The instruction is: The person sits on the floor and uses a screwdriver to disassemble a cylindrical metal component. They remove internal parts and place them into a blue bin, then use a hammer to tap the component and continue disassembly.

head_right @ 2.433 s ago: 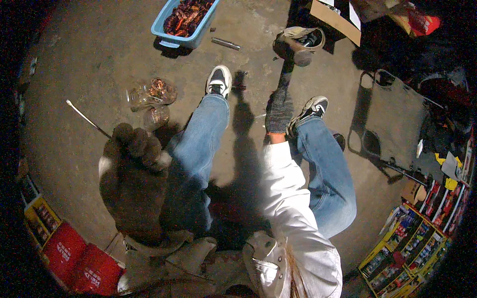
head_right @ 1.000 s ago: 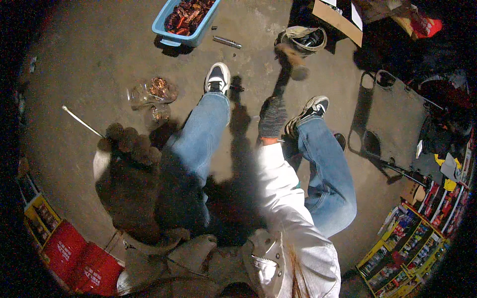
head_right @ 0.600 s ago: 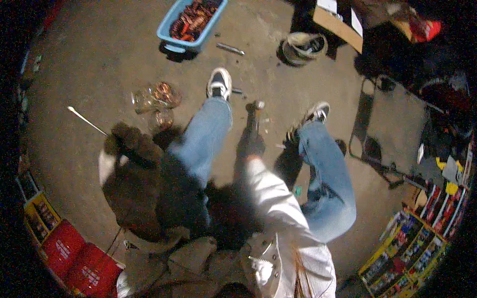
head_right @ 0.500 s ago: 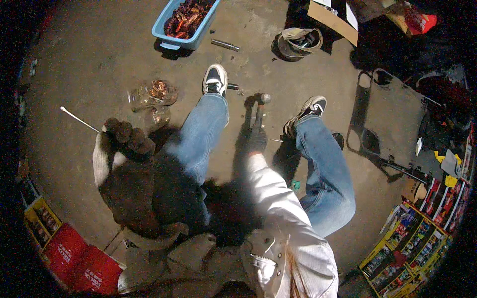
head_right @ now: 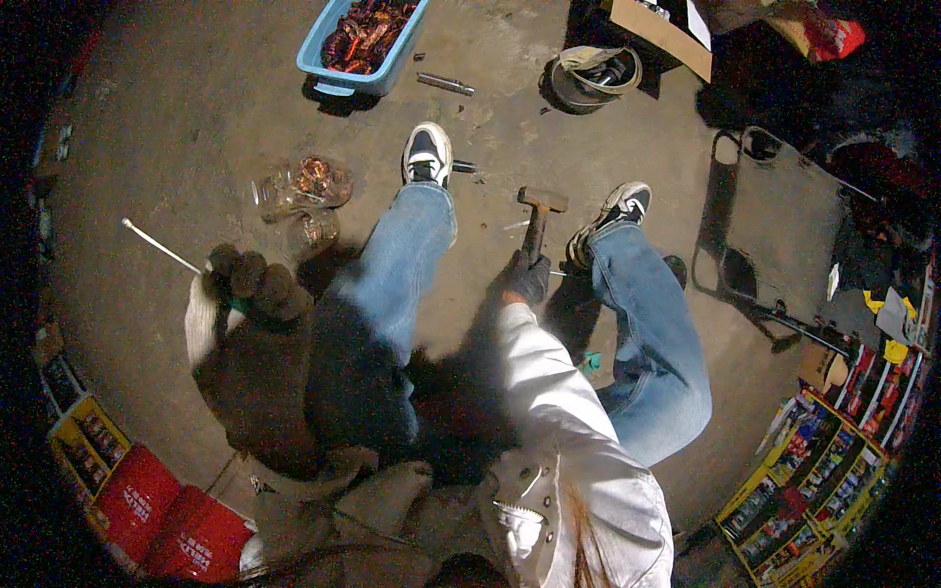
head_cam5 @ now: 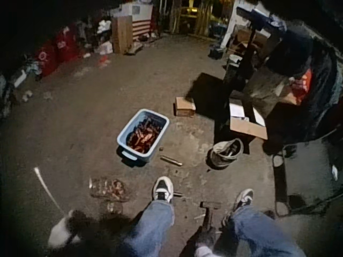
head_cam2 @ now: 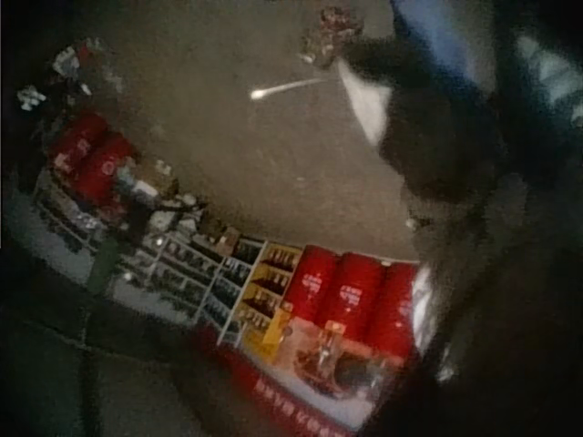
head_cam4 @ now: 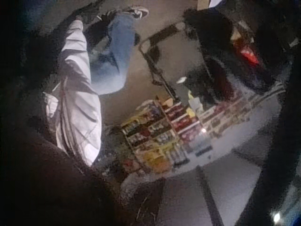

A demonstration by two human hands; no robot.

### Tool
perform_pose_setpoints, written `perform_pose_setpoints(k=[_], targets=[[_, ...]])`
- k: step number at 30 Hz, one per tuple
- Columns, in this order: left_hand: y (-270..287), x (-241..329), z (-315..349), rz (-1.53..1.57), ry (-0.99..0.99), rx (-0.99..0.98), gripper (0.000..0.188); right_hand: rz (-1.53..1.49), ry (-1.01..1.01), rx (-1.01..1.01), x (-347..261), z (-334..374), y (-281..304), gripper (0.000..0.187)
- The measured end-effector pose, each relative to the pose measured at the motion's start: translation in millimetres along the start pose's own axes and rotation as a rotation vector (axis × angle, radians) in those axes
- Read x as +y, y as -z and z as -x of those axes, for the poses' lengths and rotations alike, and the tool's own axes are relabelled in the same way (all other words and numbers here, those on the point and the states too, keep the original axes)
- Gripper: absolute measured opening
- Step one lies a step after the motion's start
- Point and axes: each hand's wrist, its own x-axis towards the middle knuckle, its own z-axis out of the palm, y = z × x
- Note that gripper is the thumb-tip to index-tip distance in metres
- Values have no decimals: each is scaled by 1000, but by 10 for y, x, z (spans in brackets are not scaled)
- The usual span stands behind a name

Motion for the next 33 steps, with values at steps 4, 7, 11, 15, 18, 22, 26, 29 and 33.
perform_pose_setpoints(k=[4, 7, 11, 15, 18, 22, 26, 29, 33], targets=[[-59, -57, 52, -37, -45, 95, 23, 93, 130, 356, -189, -93, -62, 39], [-42, -48, 24, -113, -17, 32, 21, -196, 402, 180, -612, -377, -235, 41], [-61, -50, 4, -60, 13, 65, 21, 34, 531, -40, -1130, -780, -457, 27], [-109, -71, -17, -117, -8, 104, 20, 273, 515, -159, -1211, -947, -652, 22], [-138, -79, -31, -163, -2, 94, 20, 209, 409, -129, -1047, -1000, -753, 24], [-161, -121, 1, -179, -30, 223, 21, -483, 357, -188, -976, -942, -535, 23], [-181, -172, 18, -269, 26, 223, 15, -1026, 496, -288, -1468, -503, 365, 20], [-253, -249, 5, -1109, -125, -54, 11, -1386, 315, -639, -1930, 58, 1403, 31], [-470, -545, 95, -630, -5, -41, 19, -949, 620, -512, -2356, 734, 2547, 22]])
